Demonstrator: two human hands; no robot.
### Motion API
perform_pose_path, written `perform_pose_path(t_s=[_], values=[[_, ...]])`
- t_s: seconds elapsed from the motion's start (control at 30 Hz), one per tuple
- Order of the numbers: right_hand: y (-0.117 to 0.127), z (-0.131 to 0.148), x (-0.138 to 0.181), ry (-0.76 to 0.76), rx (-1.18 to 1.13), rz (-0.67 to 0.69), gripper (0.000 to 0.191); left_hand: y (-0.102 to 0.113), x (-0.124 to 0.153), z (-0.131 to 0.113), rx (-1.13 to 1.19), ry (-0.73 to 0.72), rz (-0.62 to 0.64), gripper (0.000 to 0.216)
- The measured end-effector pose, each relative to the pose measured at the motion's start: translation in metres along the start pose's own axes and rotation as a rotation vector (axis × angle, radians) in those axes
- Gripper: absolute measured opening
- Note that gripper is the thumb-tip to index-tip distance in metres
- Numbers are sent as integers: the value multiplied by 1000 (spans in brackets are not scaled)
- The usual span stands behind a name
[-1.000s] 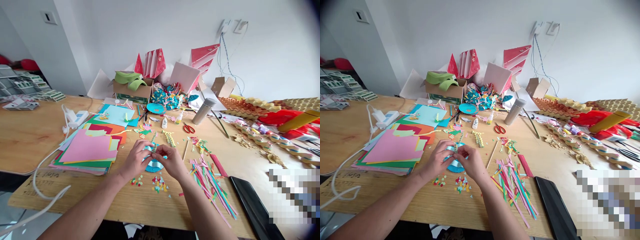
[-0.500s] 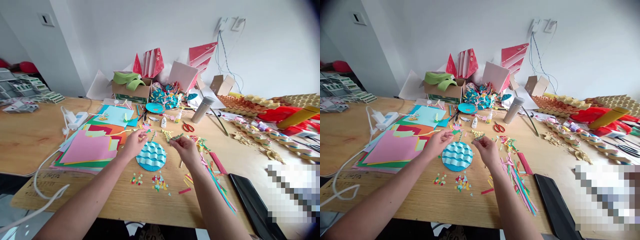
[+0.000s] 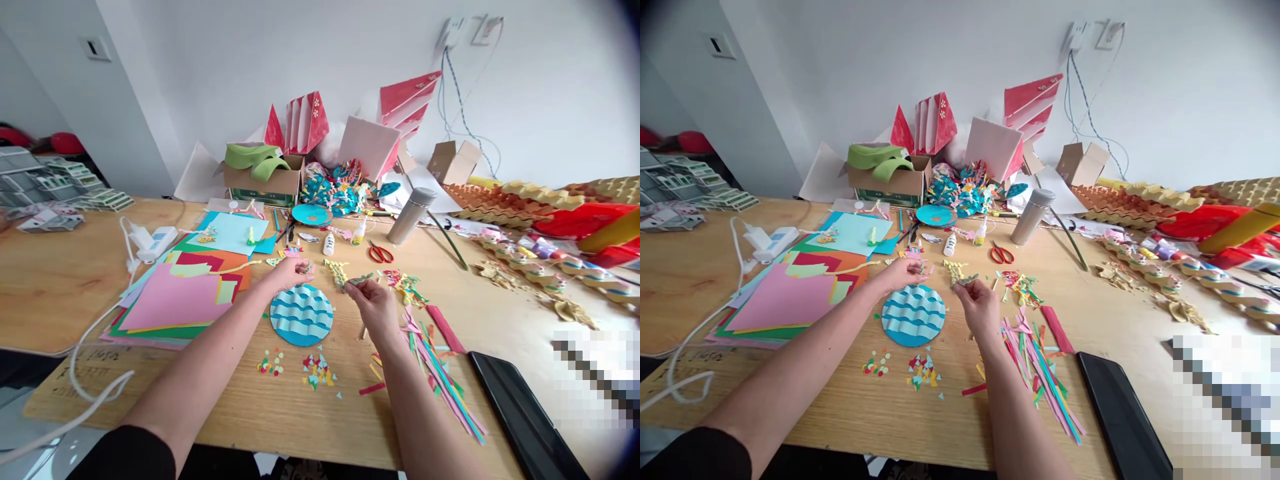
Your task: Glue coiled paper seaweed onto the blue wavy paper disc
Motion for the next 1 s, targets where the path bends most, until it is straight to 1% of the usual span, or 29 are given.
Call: perform_pose_path(t_s=[0.17, 0.33, 0.53, 0.77, 1.0], values=[[4, 6, 1, 7, 56, -7, 31, 0, 3, 12, -83, -4, 3, 16], [5, 9, 2, 31, 167, -15, 26, 4, 12, 18, -181, -3, 7, 18], [1, -3, -2, 62, 347, -14, 21, 6, 17, 16, -300, -9, 9, 17], [-6, -11, -3, 20, 546, 40, 17, 6, 22, 5, -443, -10, 4, 15], [-6, -11, -2, 31, 609, 38, 17, 7, 23, 5, -504, -11, 15, 17]])
Point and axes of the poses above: each hand's wrist, its own x-axis away from the middle knuckle, its own y-axis out of the back of the hand, z = x × y, the point moved 5 cm from there along -x, towards the middle knuckle, and after that the axes turned 9 degrees about -y, right-handed, at the moved point
